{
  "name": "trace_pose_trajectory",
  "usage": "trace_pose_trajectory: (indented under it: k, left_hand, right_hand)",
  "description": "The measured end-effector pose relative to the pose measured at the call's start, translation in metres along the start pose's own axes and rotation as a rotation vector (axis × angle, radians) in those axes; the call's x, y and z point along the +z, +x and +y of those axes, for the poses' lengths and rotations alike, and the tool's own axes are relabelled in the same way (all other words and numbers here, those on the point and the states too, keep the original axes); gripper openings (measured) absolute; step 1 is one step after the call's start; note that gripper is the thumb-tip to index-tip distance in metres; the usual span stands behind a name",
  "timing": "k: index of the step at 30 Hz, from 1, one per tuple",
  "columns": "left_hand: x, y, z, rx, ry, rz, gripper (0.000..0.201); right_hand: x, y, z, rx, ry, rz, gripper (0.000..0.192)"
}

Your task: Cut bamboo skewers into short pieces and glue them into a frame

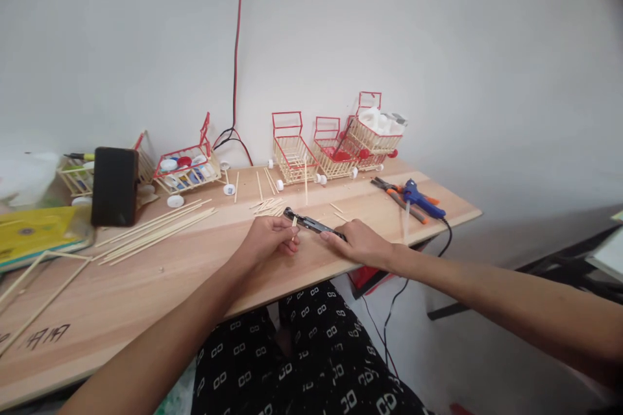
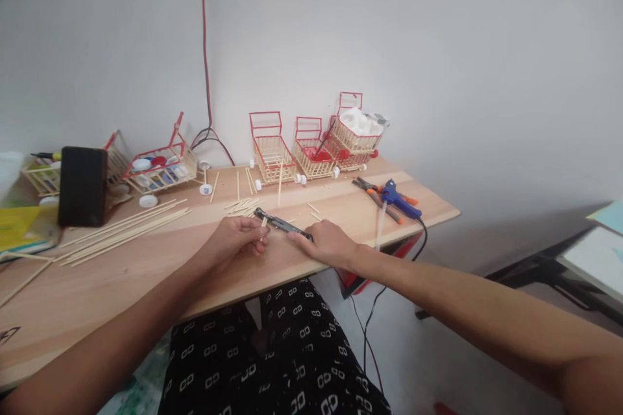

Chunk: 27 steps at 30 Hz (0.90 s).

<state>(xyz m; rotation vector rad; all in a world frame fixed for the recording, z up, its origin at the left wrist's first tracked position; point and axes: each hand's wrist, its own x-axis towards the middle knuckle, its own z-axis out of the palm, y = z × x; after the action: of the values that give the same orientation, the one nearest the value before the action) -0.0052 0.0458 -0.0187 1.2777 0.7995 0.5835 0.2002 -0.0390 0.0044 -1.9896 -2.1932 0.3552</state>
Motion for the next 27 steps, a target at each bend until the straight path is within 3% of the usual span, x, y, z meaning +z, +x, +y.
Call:
trace_pose_trajectory:
  k: [4, 7, 12, 15, 18, 21, 27]
  left_hand:
    - [-0.002, -0.001, 0.004, -0.03, 0.059, -0.007, 0.022]
    - [-0.006, -0.002, 0.009, -0.022, 0.097, 0.041, 0.027]
    - [-0.022, 0.0, 0.015, 0.172, 0.227, 0.22, 0.031]
    - [-0.034, 0.005, 0.022, 0.302, 0.514, 0.347, 0.025]
    - [-0.042, 0.012, 0.033, 0.434, 0.937, 0.412, 0.018]
    - [-0.044, 0.02, 0.04, 0.454, 1.216, 0.403, 0.019]
    - [-0.048, 0.024, 0.033, 0.374, 1.257, 0.432, 0.023]
  right_hand:
    - [-0.004, 0.0, 0.005, -0.018, 0.073, -0.029, 0.065]
    - [-0.01, -0.001, 0.015, -0.005, 0.119, 0.021, 0.065]
    - [-0.017, 0.007, 0.029, 0.139, 0.448, 0.254, 0.067]
    - [-0.021, 0.02, 0.03, 0.179, 0.584, 0.351, 0.061]
    - [-0.025, 0.036, 0.031, 0.176, 0.434, 0.379, 0.046]
    - [-0.026, 0.048, 0.029, 0.11, 0.167, 0.349, 0.03]
    - [-0.012, 0.058, 0.018, 0.169, -0.036, 0.186, 0.033]
